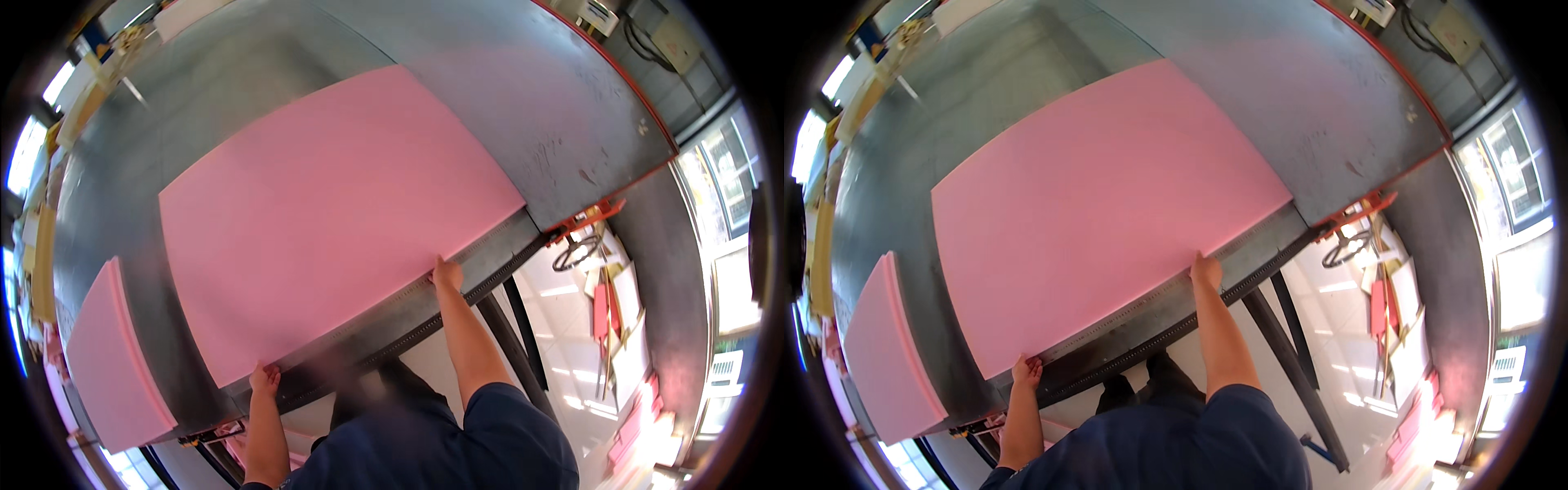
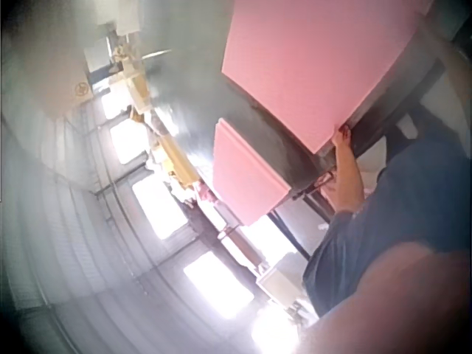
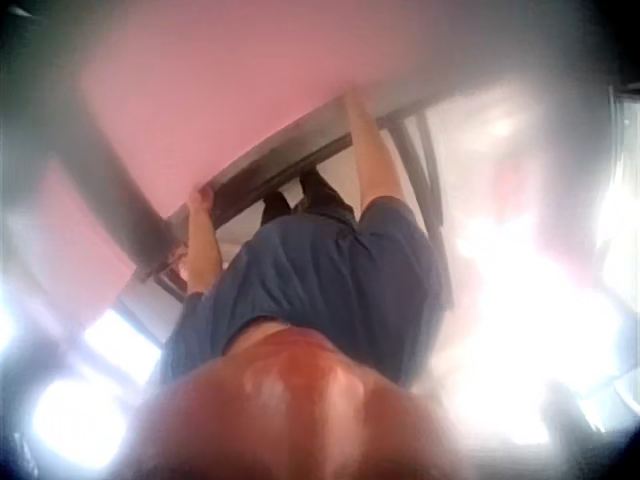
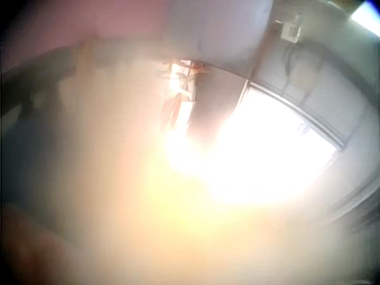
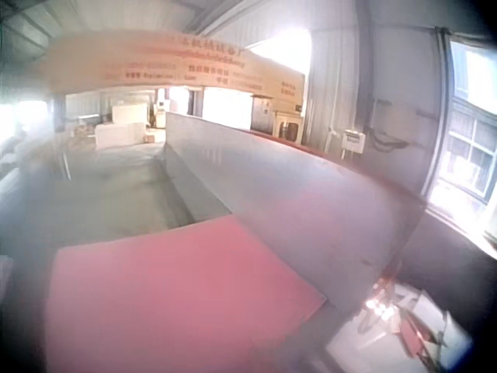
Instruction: The person uses a manual guillotine cutter to slice large pink foam sheets into smaller rectangular pieces. They repeatedly measure the foam with a tape measure, mark it with a pen, and align it against the cutter's guide before making precise cuts. The cut pieces are stacked on the table while offcuts are discarded.
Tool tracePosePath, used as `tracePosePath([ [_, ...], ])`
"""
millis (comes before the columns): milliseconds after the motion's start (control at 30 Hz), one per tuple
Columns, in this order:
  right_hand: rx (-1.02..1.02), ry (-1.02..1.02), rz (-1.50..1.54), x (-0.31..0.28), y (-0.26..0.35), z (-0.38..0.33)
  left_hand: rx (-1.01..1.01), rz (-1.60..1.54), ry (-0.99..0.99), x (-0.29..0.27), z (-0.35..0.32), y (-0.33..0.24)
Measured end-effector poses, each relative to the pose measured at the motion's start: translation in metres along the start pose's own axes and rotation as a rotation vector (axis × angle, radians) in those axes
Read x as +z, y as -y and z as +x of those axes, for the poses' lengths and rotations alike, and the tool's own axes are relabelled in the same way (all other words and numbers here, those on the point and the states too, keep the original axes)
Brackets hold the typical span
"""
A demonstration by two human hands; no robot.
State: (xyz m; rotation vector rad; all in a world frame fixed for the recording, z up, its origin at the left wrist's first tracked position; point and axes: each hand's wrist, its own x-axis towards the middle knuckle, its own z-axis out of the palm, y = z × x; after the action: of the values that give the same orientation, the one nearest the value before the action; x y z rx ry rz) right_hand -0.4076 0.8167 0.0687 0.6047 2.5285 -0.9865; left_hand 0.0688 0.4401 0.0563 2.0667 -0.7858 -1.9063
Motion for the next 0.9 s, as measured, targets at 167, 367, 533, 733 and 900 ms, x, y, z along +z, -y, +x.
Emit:
tracePosePath([
  [167, -0.486, -0.299, -0.087, 0.01, -0.008, -0.028, 0.054, -0.079, 0.008, -0.011, -0.022, 0.011],
  [367, -0.756, -0.151, -0.246, 0.058, 0.041, -0.098, 0.31, 0.074, -0.323, -0.033, -0.037, -0.03],
  [533, -1.104, 0.072, -0.35, 0.119, 0.055, -0.201, 0.531, 0.107, -0.516, -0.123, 0.004, -0.034],
  [733, -1.481, 0.247, -0.473, 0.214, 0.069, -0.344, 0.609, 0.269, -0.245, -0.183, 0.086, -0.078],
  [900, -1.394, 0.207, -0.594, 0.255, 0.066, -0.408, 0.56, 0.225, 0.103, -0.163, 0.07, -0.128],
])
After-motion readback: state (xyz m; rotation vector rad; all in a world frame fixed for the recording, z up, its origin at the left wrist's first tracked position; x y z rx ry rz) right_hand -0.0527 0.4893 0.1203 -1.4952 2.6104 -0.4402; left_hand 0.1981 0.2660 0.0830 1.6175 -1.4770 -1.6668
